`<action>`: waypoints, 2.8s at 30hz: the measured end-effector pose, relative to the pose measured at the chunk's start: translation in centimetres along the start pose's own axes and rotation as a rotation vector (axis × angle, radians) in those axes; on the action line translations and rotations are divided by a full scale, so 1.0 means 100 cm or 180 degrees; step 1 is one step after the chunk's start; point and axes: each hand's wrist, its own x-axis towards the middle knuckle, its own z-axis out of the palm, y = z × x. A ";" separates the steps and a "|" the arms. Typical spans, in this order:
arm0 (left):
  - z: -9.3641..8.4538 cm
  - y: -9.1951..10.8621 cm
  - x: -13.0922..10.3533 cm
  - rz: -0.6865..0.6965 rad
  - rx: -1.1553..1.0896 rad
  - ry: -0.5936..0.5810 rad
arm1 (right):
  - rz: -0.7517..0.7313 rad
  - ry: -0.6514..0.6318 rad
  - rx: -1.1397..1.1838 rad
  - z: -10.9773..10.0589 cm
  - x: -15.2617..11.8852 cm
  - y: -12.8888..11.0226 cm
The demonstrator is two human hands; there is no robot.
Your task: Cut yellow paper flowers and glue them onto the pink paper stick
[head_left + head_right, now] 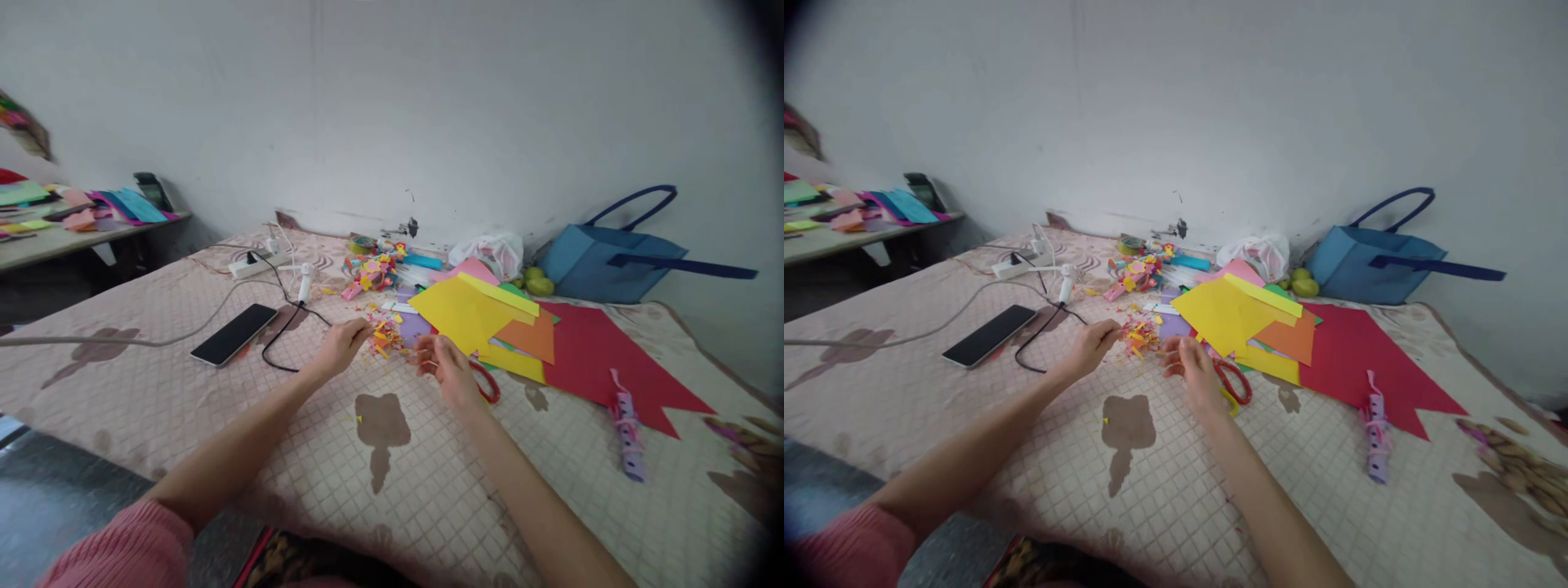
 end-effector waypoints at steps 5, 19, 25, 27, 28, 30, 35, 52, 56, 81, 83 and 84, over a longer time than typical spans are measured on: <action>0.006 -0.012 0.005 -0.0267 -0.0107 0.0098 | -0.0299 -0.1331 -0.1970 0.031 -0.030 0.002; 0.005 -0.027 0.029 -0.0351 -0.0611 0.0203 | -0.1076 -0.0886 -0.3164 0.051 0.006 0.015; -0.004 -0.035 0.059 -0.0079 -0.0403 -0.0470 | -0.1128 -0.0583 -0.3207 0.025 0.086 0.002; -0.013 -0.035 0.059 -0.0048 -0.0297 -0.0591 | -0.1116 -0.0409 -0.3182 0.011 0.087 -0.001; -0.017 -0.033 0.056 -0.0044 -0.0255 -0.0628 | -0.1091 -0.0322 -0.3162 0.003 0.084 -0.003; -0.021 -0.025 0.042 -0.0033 -0.0204 -0.0703 | -0.1025 -0.0167 -0.3119 -0.015 0.071 -0.009; -0.007 -0.005 -0.002 0.0153 -0.0310 -0.1280 | -0.0719 0.0229 -0.3176 -0.065 0.035 -0.020; 0.029 0.001 0.011 0.0195 -0.0045 -0.0143 | 0.0126 -0.0004 -0.4629 -0.086 -0.003 -0.012; 0.032 0.005 0.005 0.0378 -0.0107 -0.0178 | 0.0147 0.0033 -0.4500 -0.084 -0.004 -0.018; 0.028 0.011 -0.005 0.0315 0.0503 -0.0039 | -0.0501 0.1397 -0.4928 -0.138 0.031 0.004; 0.026 0.015 -0.007 0.0523 0.0542 -0.0122 | -0.0510 0.1324 -0.4931 -0.132 0.041 0.008; 0.026 0.016 -0.008 0.0624 0.0542 -0.0157 | -0.0476 0.1336 -0.4942 -0.130 0.045 0.009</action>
